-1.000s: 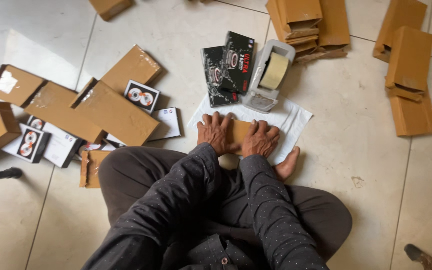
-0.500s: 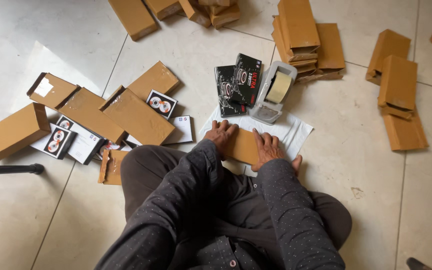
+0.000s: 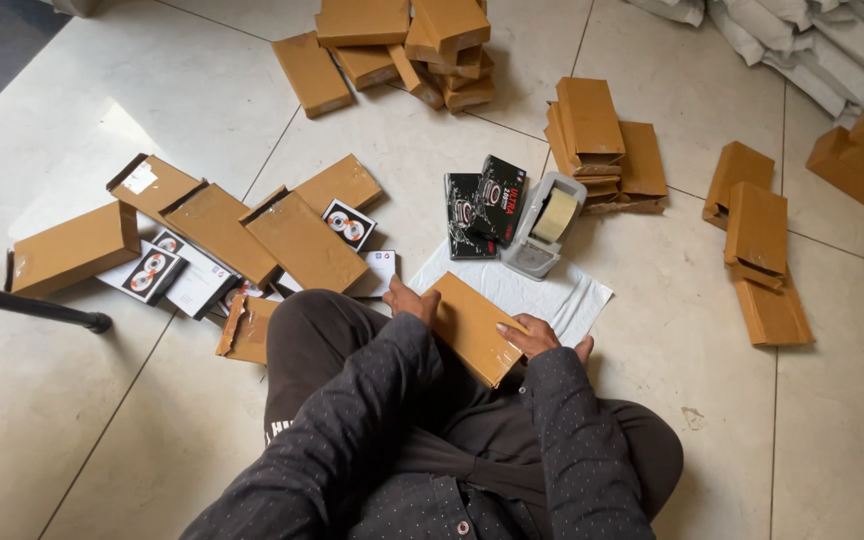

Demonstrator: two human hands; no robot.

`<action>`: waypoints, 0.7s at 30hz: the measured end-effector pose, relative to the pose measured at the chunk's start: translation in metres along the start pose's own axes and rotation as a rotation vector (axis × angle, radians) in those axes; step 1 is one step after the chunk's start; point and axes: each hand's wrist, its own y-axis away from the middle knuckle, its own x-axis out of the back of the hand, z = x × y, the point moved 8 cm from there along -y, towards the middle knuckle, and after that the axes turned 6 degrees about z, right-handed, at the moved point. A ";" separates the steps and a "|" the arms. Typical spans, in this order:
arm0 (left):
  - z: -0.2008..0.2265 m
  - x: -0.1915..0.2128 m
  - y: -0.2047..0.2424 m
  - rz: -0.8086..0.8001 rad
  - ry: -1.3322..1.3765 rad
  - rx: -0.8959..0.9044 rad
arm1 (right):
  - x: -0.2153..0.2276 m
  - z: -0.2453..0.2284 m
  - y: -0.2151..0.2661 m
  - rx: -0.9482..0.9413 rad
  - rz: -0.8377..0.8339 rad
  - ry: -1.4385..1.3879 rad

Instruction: The person sits on the floor and packs smart watches into small cardboard boxes. They open the watch packaging, place the watch and strap into a cardboard box, close the flaps, and seal the box with tape. The process is repeated for multiple watches.

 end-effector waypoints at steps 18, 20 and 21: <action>0.047 0.048 0.148 -0.362 0.671 0.311 | -0.036 0.028 0.035 -0.108 0.475 0.296; 0.051 0.056 0.137 -0.295 0.648 0.250 | -0.062 0.028 0.030 -0.103 0.353 0.542; 0.049 0.056 0.131 -0.274 0.648 0.258 | -0.077 0.022 0.029 -0.019 0.325 0.576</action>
